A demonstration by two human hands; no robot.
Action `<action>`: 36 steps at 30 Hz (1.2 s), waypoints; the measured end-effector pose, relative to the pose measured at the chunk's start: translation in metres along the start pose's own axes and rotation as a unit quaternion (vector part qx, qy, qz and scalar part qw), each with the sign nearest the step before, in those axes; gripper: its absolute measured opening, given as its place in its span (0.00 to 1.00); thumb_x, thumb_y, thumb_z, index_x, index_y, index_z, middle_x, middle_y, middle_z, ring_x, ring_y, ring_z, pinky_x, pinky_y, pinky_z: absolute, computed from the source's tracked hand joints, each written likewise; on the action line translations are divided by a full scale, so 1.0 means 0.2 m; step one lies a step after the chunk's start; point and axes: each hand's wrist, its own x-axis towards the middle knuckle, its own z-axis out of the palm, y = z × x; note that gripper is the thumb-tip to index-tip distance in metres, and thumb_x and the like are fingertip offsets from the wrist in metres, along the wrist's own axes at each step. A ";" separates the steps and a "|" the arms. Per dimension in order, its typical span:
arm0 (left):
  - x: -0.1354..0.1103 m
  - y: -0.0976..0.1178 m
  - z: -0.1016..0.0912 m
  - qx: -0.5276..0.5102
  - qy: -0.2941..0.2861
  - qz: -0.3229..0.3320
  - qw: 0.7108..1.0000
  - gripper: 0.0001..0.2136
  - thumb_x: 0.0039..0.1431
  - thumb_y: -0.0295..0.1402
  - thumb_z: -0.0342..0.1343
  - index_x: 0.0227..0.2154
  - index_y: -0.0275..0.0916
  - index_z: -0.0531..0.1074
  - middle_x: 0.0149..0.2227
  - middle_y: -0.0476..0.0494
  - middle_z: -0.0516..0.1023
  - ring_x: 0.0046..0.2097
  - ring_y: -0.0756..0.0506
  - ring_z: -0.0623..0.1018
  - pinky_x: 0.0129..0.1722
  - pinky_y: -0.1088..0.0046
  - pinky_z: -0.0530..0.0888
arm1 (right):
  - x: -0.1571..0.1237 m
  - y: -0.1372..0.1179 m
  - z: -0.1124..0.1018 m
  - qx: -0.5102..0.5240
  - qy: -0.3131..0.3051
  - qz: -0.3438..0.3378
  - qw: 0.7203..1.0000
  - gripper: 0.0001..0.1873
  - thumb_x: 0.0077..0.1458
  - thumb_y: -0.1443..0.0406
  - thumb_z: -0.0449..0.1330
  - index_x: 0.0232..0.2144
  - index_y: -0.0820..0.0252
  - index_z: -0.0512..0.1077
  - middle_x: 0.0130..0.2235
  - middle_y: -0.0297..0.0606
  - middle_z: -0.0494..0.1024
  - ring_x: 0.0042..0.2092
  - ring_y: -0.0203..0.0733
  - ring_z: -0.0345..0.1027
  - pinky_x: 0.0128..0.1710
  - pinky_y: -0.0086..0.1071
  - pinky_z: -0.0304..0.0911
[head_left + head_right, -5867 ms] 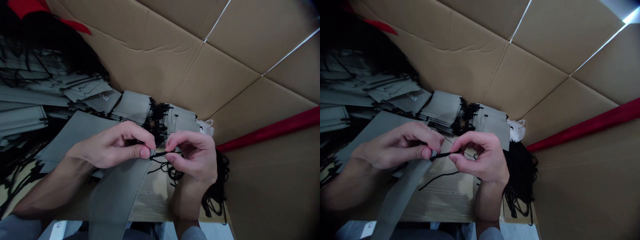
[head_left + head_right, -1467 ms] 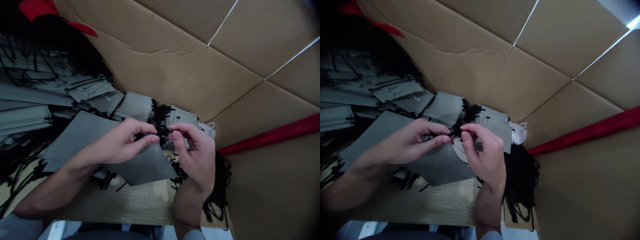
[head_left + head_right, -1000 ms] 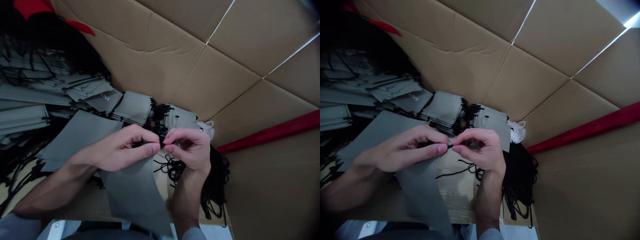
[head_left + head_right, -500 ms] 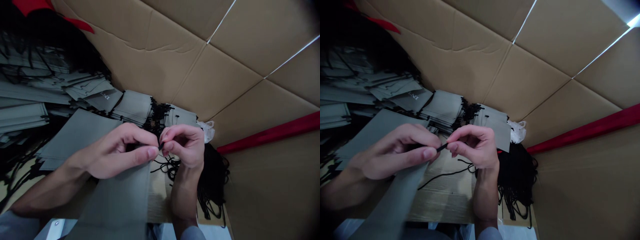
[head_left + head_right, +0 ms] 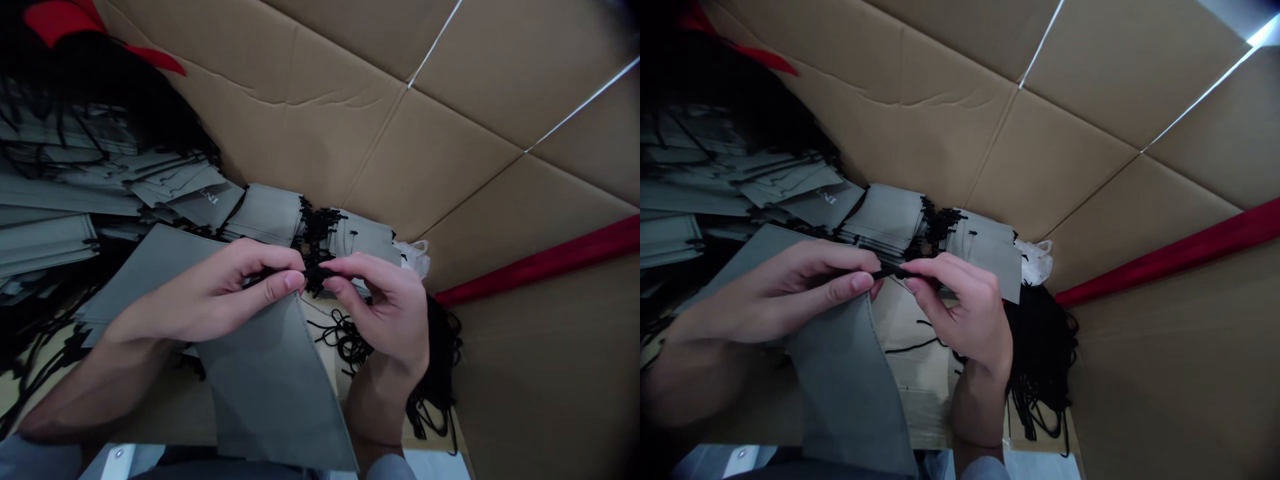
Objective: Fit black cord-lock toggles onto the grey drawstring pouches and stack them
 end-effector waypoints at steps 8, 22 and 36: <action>0.09 -0.10 0.08 -0.022 0.079 -0.128 0.988 0.25 0.74 0.58 0.54 0.31 0.41 0.73 0.27 0.51 0.69 0.28 0.49 0.65 0.25 0.75 0.60 | 0.01 -0.05 0.06 -0.104 0.084 0.007 0.991 0.10 0.70 0.73 0.66 0.42 0.58 0.87 0.33 0.31 0.85 0.32 0.34 0.76 0.34 0.31 0.73; 0.14 -0.15 0.31 -0.008 0.268 -0.067 0.961 0.25 0.78 0.52 0.49 0.28 0.40 0.71 0.25 0.52 0.66 0.30 0.49 0.66 0.30 0.71 0.62 | 0.03 -0.07 0.18 -0.274 0.158 -0.025 0.948 0.08 0.70 0.72 0.65 0.36 0.57 0.79 0.32 0.33 0.83 0.34 0.36 0.78 0.39 0.32 0.73; 0.24 -0.26 0.22 -0.036 0.347 -0.118 0.930 0.36 0.78 0.63 0.42 0.19 0.42 0.64 0.18 0.50 0.58 0.24 0.49 0.61 0.24 0.70 0.55 | 0.04 -0.01 0.19 -0.294 0.136 -0.042 0.945 0.10 0.67 0.74 0.63 0.35 0.56 0.78 0.30 0.30 0.81 0.30 0.34 0.73 0.33 0.31 0.67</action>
